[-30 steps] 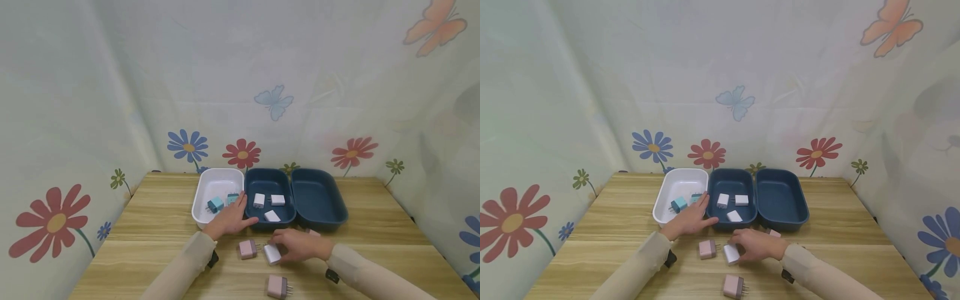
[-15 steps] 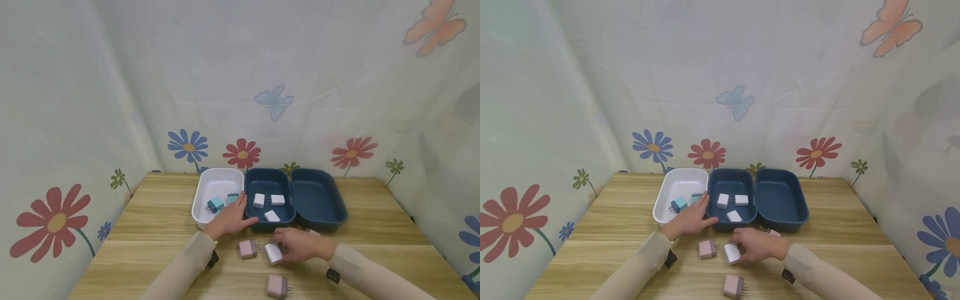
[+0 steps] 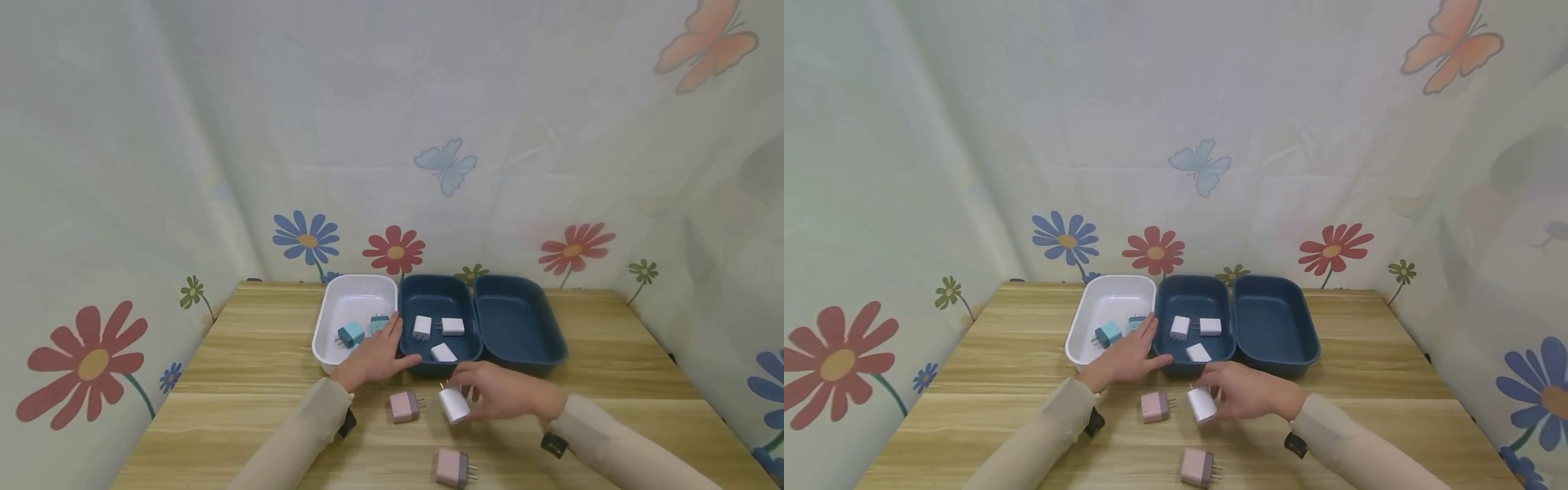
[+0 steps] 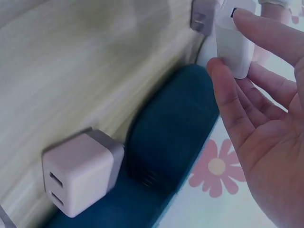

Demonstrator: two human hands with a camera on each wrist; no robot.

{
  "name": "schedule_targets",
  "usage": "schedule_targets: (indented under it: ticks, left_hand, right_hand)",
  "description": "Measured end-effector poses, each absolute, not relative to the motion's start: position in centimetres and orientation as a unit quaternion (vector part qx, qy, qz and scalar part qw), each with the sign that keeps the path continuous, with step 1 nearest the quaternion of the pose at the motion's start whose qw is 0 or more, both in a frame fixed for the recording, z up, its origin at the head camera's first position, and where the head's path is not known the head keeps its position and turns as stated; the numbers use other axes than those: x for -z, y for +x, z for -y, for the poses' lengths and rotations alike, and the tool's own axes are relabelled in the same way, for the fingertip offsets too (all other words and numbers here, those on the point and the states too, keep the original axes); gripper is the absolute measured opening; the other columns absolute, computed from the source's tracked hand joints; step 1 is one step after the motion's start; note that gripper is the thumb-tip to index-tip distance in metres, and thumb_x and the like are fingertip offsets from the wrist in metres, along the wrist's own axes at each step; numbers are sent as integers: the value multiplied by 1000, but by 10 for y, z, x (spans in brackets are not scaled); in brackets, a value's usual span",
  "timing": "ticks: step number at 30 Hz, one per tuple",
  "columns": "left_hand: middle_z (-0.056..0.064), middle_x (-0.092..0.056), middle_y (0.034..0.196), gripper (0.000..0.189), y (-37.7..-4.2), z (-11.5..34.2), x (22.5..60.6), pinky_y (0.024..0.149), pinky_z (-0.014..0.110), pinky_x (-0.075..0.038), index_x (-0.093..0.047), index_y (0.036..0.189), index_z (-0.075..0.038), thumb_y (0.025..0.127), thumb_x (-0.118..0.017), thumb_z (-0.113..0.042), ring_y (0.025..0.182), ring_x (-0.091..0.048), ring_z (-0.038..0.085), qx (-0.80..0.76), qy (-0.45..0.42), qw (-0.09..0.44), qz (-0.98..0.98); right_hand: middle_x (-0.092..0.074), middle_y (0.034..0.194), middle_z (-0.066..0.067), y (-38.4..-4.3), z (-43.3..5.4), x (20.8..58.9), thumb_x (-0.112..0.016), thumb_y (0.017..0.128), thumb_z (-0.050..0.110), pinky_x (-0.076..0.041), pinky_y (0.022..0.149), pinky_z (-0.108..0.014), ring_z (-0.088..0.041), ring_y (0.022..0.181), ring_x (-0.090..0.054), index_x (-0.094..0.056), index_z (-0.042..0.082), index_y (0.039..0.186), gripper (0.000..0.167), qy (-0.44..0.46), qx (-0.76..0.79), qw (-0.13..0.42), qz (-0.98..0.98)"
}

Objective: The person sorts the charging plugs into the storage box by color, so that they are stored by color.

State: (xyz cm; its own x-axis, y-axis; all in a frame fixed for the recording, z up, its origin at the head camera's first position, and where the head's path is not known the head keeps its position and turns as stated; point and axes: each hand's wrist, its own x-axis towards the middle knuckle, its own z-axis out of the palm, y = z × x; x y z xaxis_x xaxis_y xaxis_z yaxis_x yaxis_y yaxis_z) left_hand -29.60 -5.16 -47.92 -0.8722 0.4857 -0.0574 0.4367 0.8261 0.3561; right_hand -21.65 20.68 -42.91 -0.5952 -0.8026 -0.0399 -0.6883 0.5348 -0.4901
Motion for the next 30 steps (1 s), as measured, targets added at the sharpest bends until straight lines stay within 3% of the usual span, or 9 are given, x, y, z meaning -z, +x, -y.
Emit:
schedule_targets:
  ticks: [16, 30]
  left_hand:
    - [11, -5, 158, 95, -296, 51, 478, 107, 45, -29, -15, 151, -4, 87, -46, -67, 139, -25, 30, -162, 247, 78, -952]
    - [11, -5, 158, 95, -298, 52, 478, 108, 44, -28, -14, 151, -3, 88, -46, -66, 140, -23, 28, -163, 256, 84, -949]
  right_hand:
    - [-56, 107, 6, -234, -217, 404, -80, 77, 18, -51, 71, -22, -5, 83, -57, -63, 14, 117, 44, -386, 226, 73, -892]
    - [-56, 96, 5, -262, -212, 402, -79, 78, 18, -53, 70, -26, -12, 79, -60, -61, 9, 120, 47, -344, 230, 67, -908]
